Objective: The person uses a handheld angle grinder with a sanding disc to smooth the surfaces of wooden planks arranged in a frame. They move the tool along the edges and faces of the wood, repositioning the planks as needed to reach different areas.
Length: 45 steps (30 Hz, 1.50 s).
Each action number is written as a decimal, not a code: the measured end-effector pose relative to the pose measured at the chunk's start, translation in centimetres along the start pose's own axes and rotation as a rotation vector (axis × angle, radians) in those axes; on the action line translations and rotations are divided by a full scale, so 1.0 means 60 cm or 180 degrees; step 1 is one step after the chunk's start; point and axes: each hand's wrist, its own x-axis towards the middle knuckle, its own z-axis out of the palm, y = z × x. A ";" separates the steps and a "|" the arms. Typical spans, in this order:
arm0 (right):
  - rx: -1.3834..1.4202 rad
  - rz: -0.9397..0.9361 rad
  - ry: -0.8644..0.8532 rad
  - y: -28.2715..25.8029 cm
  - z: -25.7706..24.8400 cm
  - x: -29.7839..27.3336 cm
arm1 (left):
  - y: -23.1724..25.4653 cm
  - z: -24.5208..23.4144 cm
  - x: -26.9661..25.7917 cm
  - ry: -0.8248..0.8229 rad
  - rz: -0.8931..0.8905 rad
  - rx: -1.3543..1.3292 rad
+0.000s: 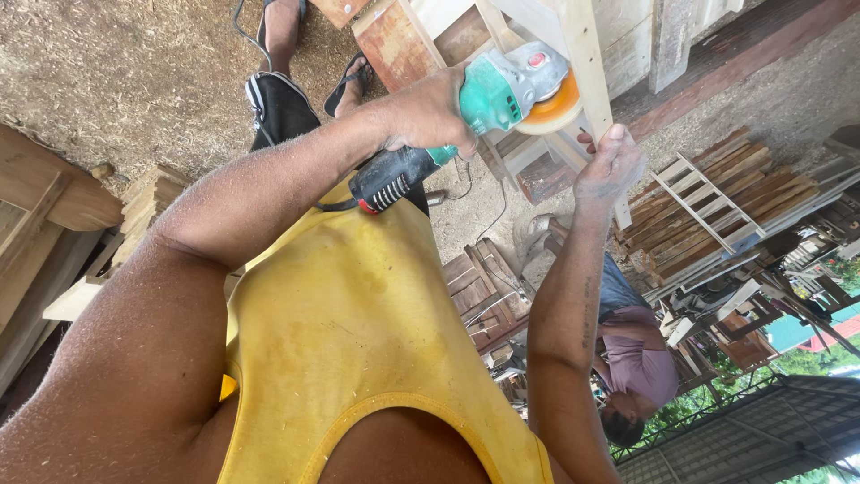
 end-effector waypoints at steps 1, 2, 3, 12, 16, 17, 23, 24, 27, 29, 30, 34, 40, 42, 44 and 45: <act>0.0013 0.0041 0.0014 -0.002 -0.001 -0.001 | -0.002 0.001 0.004 0.0002 -0.0031 -0.0069; 0.0026 0.0082 0.0029 -0.004 -0.002 -0.002 | -0.007 0.000 0.009 0.0004 -0.0063 -0.0139; 0.0047 0.0110 0.0058 -0.006 0.000 0.001 | -0.011 -0.006 0.017 0.0043 -0.0208 -0.0280; 0.0014 -0.0129 0.0042 -0.015 -0.002 0.000 | -0.018 -0.010 0.026 0.0113 -0.0209 -0.0246; 0.0079 -0.0089 -0.0027 0.006 0.000 0.004 | 0.009 -0.018 0.010 0.0094 -0.0090 -0.0123; 0.0268 -0.0066 -0.0079 0.014 -0.002 0.004 | 0.007 -0.022 0.005 0.0080 -0.0104 -0.0088; 0.0296 -0.0867 -0.0676 0.031 -0.036 0.073 | -0.027 -0.049 -0.029 0.0314 0.0477 0.0272; 0.0345 -0.0756 -0.0759 0.023 -0.036 0.091 | -0.031 -0.056 -0.039 0.0432 0.0322 0.0307; 0.0846 -0.0529 -0.0998 0.000 -0.044 0.113 | -0.050 -0.053 -0.093 0.0632 -0.0135 0.0129; 0.1654 -0.0727 -0.0893 -0.010 -0.057 0.122 | -0.044 -0.065 -0.130 0.0662 -0.0209 -0.0190; 0.1507 -0.0494 -0.0862 -0.012 -0.069 0.122 | -0.038 -0.076 -0.149 0.0733 0.0194 -0.0061; 0.1059 -0.0028 -0.0554 0.004 -0.146 0.114 | -0.039 -0.116 -0.229 0.1190 0.0379 -0.0401; 0.1590 0.1252 0.0363 0.007 -0.225 0.112 | -0.082 -0.175 -0.307 0.1894 0.0784 -0.1164; 0.2480 0.1996 0.0789 0.016 -0.233 0.119 | -0.093 -0.182 -0.309 0.2018 0.0761 -0.1433; 0.3083 0.2491 0.1154 0.038 -0.228 0.126 | -0.103 -0.189 -0.319 0.2212 0.0827 -0.1677; 0.3236 0.2596 0.1297 0.053 -0.223 0.140 | -0.107 -0.191 -0.321 0.2257 0.0853 -0.1554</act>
